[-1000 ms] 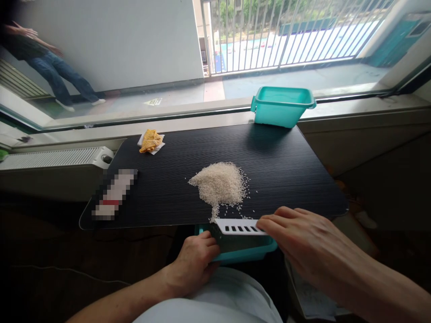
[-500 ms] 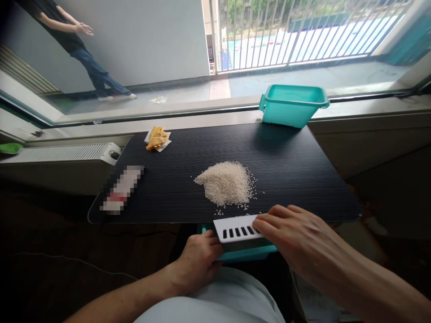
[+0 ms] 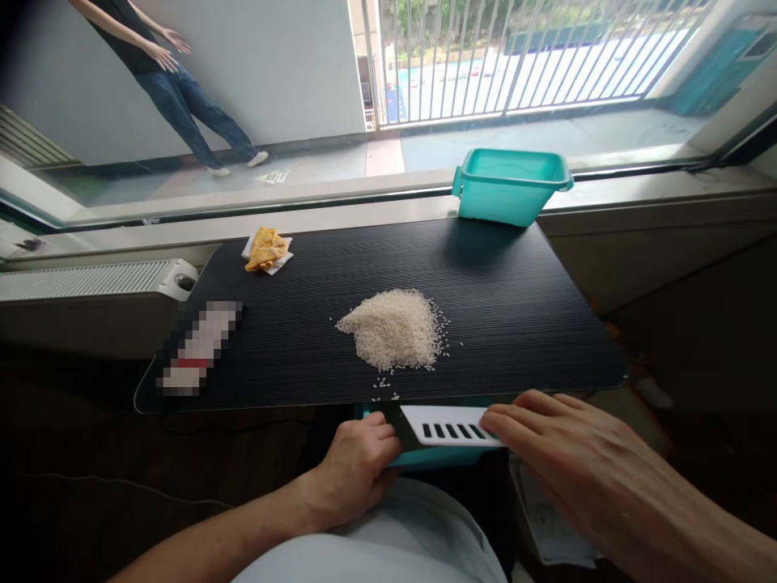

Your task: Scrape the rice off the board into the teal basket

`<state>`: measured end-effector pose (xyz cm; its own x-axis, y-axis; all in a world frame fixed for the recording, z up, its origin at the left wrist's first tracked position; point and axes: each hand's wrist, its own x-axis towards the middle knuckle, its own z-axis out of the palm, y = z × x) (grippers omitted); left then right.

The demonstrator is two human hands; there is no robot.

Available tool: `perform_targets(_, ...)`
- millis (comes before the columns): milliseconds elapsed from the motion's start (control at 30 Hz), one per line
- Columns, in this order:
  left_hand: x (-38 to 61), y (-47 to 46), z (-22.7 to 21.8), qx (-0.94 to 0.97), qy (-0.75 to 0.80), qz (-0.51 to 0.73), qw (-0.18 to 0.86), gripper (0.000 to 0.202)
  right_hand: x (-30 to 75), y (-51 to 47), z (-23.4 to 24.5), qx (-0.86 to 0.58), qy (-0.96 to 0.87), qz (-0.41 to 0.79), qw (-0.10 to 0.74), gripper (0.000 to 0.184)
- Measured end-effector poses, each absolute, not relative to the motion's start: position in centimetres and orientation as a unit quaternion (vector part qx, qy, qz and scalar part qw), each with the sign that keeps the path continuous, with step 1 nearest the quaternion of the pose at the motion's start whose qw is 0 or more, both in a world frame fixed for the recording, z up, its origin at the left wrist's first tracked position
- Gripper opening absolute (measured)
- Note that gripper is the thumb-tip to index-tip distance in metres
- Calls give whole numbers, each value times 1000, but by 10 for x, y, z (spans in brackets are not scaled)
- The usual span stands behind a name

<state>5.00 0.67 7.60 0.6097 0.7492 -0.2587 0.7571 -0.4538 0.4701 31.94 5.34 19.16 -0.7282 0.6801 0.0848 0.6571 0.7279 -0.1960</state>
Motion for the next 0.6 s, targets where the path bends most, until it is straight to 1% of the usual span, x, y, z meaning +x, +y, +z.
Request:
perform_targets(67, 50, 7, 75, 853, 440, -7, 280, 7, 319, 56, 193, -345, -932, 79, 84, 43)
perform_targets(200, 52, 8, 75, 853, 440, -16, 281, 7, 313, 65, 195, -331, -936, 50, 109, 40)
perform_targets(333, 52, 9, 79, 847, 442, -21, 294, 7, 318, 67, 195, -329, -935, 92, 93, 38)
perform_targets(400, 52, 9, 80, 847, 439, -26, 298, 7, 330, 75, 194, -354, -926, 99, 89, 36)
perform_targets(500, 53, 10, 80, 850, 438, -26, 293, 8, 343, 106, 195, -427, -901, 57, 49, 33)
perform_targets(600, 54, 10, 81, 849, 442, -18, 290, 10, 338, 150, 193, -485, -874, 12, -3, 40)
